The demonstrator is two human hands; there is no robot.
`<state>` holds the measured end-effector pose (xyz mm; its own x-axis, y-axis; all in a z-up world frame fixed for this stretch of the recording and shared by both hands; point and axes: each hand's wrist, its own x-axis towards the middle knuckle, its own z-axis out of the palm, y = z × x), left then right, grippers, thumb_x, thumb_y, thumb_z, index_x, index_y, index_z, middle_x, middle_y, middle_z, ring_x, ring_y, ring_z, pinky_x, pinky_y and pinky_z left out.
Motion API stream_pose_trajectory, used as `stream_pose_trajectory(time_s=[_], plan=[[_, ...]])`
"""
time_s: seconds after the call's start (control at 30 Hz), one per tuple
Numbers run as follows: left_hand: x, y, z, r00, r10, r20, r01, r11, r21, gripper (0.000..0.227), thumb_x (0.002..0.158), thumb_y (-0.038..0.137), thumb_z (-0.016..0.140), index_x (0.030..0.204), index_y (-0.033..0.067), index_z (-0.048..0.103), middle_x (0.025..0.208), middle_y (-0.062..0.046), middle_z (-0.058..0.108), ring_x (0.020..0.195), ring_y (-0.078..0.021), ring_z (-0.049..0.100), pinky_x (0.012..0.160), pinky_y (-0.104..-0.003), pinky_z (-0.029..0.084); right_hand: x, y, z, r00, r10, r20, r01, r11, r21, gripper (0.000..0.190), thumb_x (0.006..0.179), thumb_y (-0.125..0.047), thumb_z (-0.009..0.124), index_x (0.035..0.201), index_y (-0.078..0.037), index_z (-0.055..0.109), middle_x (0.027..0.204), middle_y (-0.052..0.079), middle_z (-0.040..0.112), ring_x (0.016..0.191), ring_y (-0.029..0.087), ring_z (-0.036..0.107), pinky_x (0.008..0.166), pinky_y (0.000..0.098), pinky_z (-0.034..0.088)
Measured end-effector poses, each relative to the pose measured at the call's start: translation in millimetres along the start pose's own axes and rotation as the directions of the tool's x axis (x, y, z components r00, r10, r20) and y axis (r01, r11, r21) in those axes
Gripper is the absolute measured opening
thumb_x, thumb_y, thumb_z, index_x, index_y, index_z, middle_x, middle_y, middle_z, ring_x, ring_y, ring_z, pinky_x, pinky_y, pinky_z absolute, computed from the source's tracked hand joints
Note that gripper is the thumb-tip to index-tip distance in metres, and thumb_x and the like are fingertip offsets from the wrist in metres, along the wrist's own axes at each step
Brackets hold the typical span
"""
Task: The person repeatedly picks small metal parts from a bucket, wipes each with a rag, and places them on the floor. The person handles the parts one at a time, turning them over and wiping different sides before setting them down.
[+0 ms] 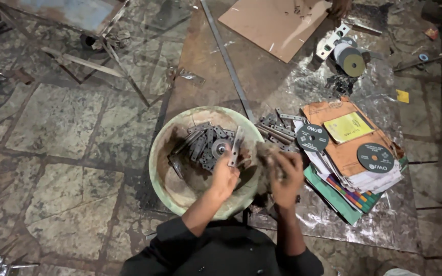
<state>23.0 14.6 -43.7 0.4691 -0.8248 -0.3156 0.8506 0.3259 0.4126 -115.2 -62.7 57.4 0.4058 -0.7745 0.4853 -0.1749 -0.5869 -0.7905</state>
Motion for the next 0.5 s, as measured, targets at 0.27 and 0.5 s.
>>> stream_pose_trajectory(time_s=[0.27,0.5], plan=[[-20.6,-4.8,37.2,0.995,0.049,0.084,-0.046,0.998,-0.044,0.042,0.108,0.025,0.046,0.135,-0.0044,0.06,0.125,-0.012,0.07,0.114,-0.0236,0.067,0.103,-0.037,0.052,-8.2,-25.7,36.2,0.947,-0.277,0.163,0.304,0.937,-0.17,0.037,0.087,-0.001,0.075,0.122,-0.011,0.075,0.113,0.014,0.064,0.104,0.032,0.067,0.086,0.0394,0.056],[-20.7,-25.6,23.9,0.995,0.085,-0.061,-0.071,0.975,0.211,0.045,0.109,0.028,0.043,0.143,-0.0006,0.054,0.134,-0.015,0.064,0.116,-0.0227,0.063,0.1,-0.038,0.051,39.8,-21.9,40.6,0.985,0.028,0.168,-0.003,0.989,-0.145,0.03,0.094,-0.003,0.07,0.123,-0.009,0.074,0.112,0.014,0.065,0.09,0.026,0.068,0.073,0.0342,0.057]])
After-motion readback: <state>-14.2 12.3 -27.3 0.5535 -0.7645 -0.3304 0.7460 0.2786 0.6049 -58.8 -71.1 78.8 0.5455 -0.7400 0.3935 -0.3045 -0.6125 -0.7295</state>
